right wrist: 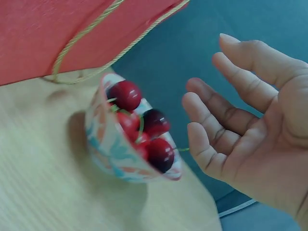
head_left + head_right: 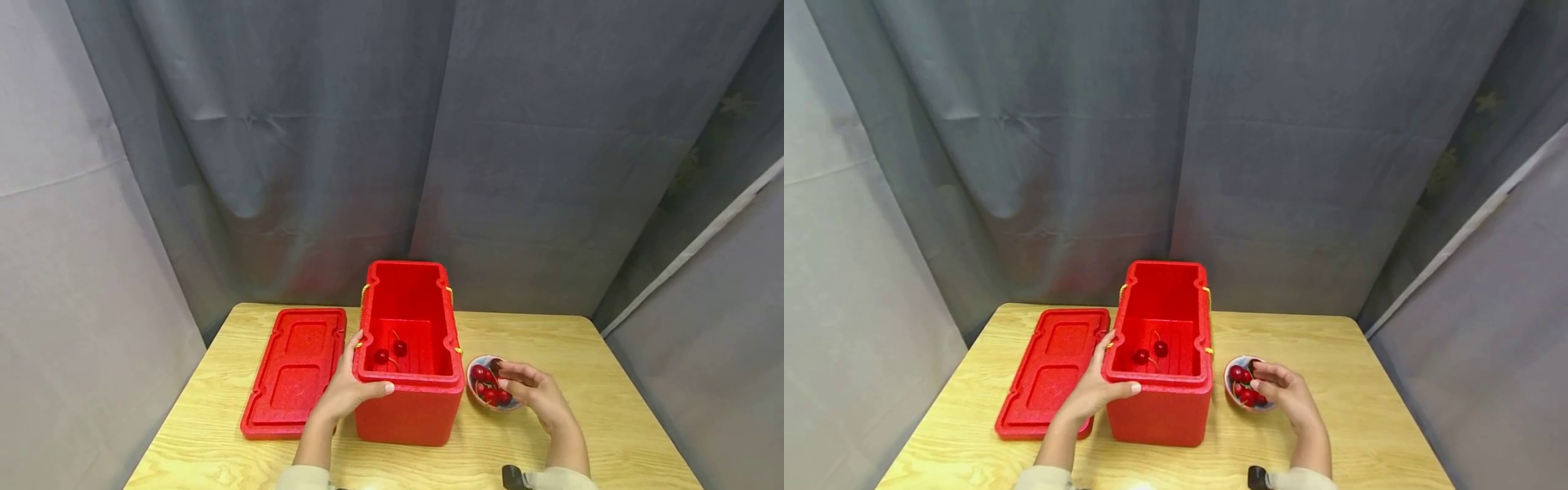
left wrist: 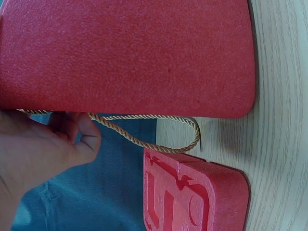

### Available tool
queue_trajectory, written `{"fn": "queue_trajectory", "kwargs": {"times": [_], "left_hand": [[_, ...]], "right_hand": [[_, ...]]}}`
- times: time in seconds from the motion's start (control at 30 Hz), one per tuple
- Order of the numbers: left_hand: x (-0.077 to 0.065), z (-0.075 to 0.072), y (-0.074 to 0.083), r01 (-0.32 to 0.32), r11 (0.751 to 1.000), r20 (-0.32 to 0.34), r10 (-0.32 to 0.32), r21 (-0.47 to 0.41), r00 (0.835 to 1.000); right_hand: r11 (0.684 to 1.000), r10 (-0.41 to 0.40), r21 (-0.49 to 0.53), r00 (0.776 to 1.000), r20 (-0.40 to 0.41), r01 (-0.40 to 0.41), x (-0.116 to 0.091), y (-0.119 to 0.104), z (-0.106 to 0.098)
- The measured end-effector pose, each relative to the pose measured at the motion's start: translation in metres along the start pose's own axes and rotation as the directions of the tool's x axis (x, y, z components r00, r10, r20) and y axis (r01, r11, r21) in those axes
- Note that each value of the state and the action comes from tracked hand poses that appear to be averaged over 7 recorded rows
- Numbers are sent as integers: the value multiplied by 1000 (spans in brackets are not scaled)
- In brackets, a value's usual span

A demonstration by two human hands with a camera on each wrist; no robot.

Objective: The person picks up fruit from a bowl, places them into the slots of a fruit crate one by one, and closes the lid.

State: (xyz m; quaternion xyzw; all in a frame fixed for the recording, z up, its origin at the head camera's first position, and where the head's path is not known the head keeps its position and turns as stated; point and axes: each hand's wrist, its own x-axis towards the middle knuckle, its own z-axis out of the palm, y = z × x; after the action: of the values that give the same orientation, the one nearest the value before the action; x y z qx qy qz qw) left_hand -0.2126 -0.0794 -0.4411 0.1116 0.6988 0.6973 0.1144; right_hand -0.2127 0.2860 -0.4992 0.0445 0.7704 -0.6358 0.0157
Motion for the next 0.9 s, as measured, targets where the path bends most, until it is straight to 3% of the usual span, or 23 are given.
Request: {"fn": "queue_trajectory", "kwargs": {"times": [0.57, 0.9], "left_hand": [[0, -2, 0, -1, 1000, 1, 1, 12, 1000], [0, -2, -2, 15, 999, -24, -14, 50, 1000]], "right_hand": [[999, -23, 35, 999, -42, 24, 27, 31, 21], [996, 2, -94, 996, -93, -11, 41, 36, 32]]}}
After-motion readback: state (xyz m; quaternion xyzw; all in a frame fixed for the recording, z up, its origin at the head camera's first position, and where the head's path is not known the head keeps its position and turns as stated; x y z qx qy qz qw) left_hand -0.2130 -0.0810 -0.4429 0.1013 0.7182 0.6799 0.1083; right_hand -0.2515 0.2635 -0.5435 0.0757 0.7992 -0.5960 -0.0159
